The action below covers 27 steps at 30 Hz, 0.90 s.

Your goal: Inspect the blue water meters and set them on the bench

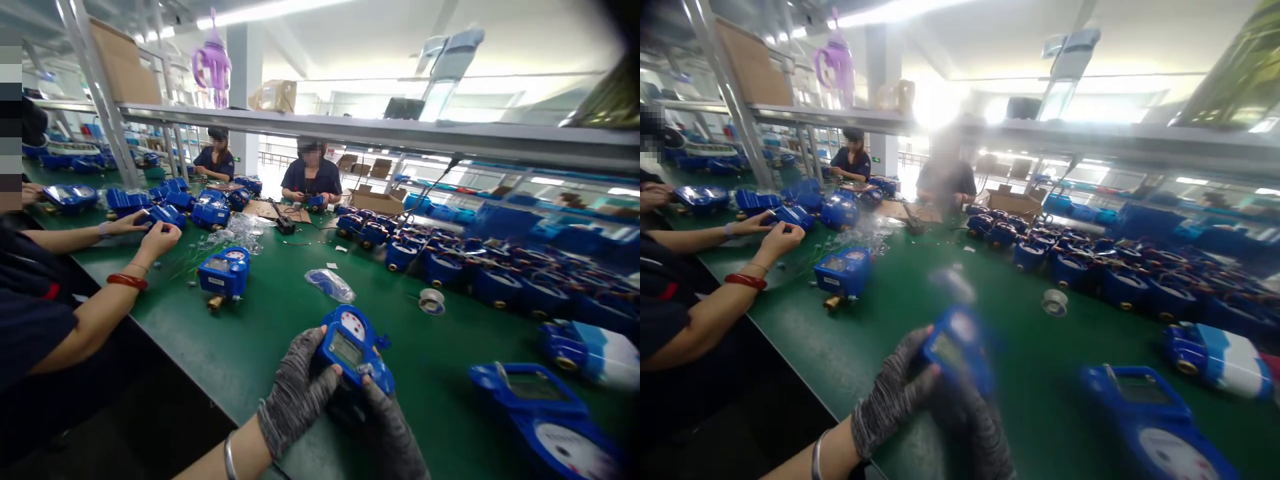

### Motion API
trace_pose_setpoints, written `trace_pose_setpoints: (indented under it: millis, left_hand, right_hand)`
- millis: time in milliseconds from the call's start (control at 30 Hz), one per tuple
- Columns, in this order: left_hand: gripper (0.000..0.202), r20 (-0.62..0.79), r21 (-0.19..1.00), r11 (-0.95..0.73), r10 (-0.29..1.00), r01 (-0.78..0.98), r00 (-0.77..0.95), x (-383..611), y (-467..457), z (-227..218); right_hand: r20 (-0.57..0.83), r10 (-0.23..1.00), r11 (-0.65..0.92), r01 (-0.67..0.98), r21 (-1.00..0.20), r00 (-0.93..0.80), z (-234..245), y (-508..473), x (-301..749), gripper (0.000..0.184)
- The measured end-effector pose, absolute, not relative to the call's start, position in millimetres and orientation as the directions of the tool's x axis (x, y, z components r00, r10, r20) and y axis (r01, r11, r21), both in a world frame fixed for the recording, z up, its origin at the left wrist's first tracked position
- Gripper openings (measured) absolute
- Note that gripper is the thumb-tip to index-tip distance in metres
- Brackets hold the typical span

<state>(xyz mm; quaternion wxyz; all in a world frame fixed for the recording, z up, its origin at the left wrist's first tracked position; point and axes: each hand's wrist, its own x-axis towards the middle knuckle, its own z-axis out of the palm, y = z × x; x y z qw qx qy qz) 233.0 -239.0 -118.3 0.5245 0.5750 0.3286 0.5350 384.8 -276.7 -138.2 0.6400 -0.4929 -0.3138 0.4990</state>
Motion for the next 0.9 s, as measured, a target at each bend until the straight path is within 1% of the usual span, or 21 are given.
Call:
trace_pose_setpoints:
  millis: [33,67,100,133,167,200,233,267,300,400,467,567,667,800,900]
  left_hand:
    - [0.049,0.288,0.952,-0.260,0.939,-0.162,0.188,225,-239,-117]
    - [0.047,0.337,0.941,-0.323,0.927,-0.103,0.166,214,-235,-116]
    - [0.044,0.407,0.912,-0.410,0.903,-0.002,0.139,200,-227,-114]
    - [0.041,0.490,0.855,-0.501,0.865,0.133,0.109,185,-217,-113]
    - [0.040,0.583,0.762,-0.575,0.809,0.299,0.073,168,-202,-111]
    - [0.044,0.650,0.660,-0.587,0.759,0.468,0.034,151,-186,-110]
    - [0.051,0.684,0.580,-0.540,0.730,0.610,-0.004,134,-168,-110]
    - [0.061,0.675,0.515,-0.444,0.737,0.733,-0.028,118,-150,-111]
    - [0.066,0.648,0.466,-0.353,0.760,0.812,-0.042,104,-132,-112]
    - [0.062,0.623,0.425,-0.330,0.782,0.843,-0.008,77,-91,-117]
    - [0.059,0.623,0.401,-0.355,0.781,0.844,0.032,70,-74,-121]
    - [0.057,0.631,0.362,-0.379,0.772,0.851,0.075,68,-58,-126]
    - [0.057,0.639,0.331,-0.396,0.762,0.857,0.105,69,-41,-128]
    - [0.057,0.648,0.296,-0.408,0.750,0.864,0.133,68,-21,-126]
    - [0.057,0.647,0.274,-0.459,0.738,0.845,0.191,64,-26,-116]
  right_hand:
    - [-0.113,0.952,-0.023,-0.300,-0.954,0.286,-135,-266,383,0.075]
    - [-0.136,0.954,-0.051,-0.300,-0.953,0.267,-131,-256,380,0.072]
    - [-0.155,0.956,-0.076,-0.299,-0.951,0.250,-126,-246,377,0.069]
    - [-0.171,0.956,-0.098,-0.291,-0.952,0.240,-121,-237,372,0.066]
    - [-0.184,0.954,-0.113,-0.285,-0.952,0.236,-116,-230,366,0.065]
    - [-0.194,0.952,-0.125,-0.279,-0.952,0.235,-111,-224,359,0.065]
    - [-0.203,0.951,-0.134,-0.280,-0.951,0.234,-106,-218,352,0.066]
    - [-0.209,0.949,-0.136,-0.292,-0.947,0.235,-101,-212,343,0.066]
    - [-0.209,0.950,-0.129,-0.315,-0.940,0.233,-97,-205,334,0.066]
    - [-0.189,0.954,-0.084,-0.395,-0.915,0.234,-90,-179,307,0.064]
    - [-0.181,0.950,-0.067,-0.401,-0.914,0.254,-91,-155,292,0.065]
    - [-0.135,0.949,-0.040,-0.316,-0.948,0.285,-96,-118,275,0.064]
    - [-0.071,0.953,0.002,-0.237,-0.972,0.296,-101,-86,266,0.060]
    - [-0.022,0.964,0.023,-0.165,-0.986,0.266,-101,-60,265,0.059]
    - [0.017,0.972,0.038,-0.086,-0.996,0.235,-98,-58,269,0.061]
